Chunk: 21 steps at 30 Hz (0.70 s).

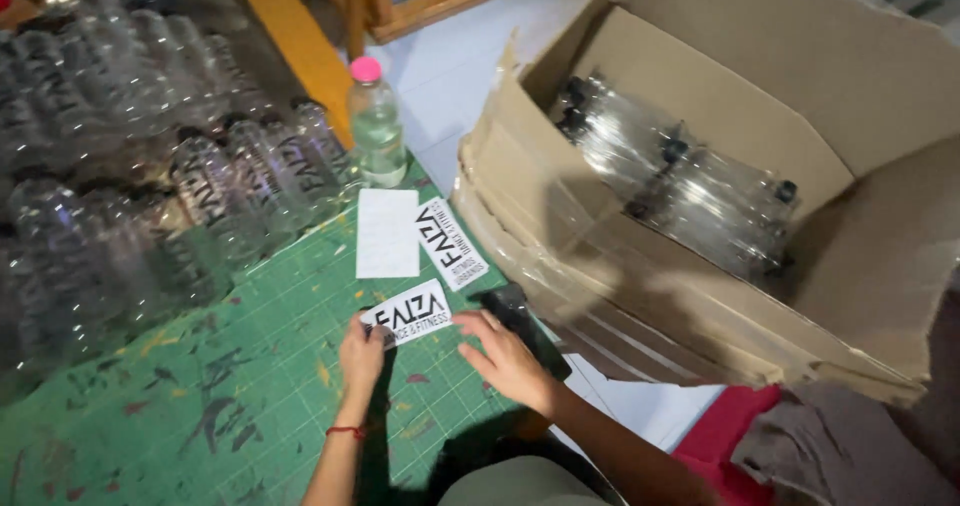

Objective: The person folds a stack of white paper sheets on a green cutting mat. They then pick up printed labels and place them on the table. Finally, they remove clear plastic bottles with black caps from a cardboard box and arrange them in rows on the mat.

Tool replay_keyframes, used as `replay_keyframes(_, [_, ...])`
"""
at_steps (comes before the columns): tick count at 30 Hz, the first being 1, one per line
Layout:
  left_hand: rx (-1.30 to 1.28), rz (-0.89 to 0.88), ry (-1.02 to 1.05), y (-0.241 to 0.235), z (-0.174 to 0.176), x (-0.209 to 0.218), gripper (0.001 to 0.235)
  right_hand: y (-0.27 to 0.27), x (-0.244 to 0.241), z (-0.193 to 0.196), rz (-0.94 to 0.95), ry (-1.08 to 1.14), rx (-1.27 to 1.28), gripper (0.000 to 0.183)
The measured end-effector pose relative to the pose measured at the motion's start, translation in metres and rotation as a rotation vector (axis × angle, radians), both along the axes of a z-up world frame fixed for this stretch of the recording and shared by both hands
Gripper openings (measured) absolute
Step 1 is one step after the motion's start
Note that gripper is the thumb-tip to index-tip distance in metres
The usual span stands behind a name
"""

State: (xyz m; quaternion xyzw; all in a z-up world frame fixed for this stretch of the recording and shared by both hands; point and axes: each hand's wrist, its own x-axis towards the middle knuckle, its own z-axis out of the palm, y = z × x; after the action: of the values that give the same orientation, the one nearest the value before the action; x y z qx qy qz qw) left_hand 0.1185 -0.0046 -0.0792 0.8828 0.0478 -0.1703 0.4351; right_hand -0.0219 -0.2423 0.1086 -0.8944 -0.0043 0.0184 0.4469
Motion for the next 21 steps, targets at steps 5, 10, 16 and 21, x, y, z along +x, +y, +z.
replay_keyframes(5, [0.032, -0.001, -0.148, -0.003, 0.007, 0.005, 0.042, -0.034, -0.044, 0.107, 0.026, -0.007, 0.023, 0.032])
replay_keyframes(10, [0.173, -0.063, -0.307, 0.003, -0.009, 0.011, 0.067, -0.078, -0.087, 0.162, -0.038, 0.198, -0.087, 0.045])
replay_keyframes(16, [0.185, -0.011, -0.335, -0.001, 0.008, -0.001, 0.076, -0.115, -0.131, 0.225, -0.074, -0.158, -0.139, 0.028])
replay_keyframes(21, [0.267, 0.061, -0.428, -0.003, 0.002, -0.012, 0.076, -0.156, -0.150, 0.289, 0.188, -0.493, -0.390, 0.027])
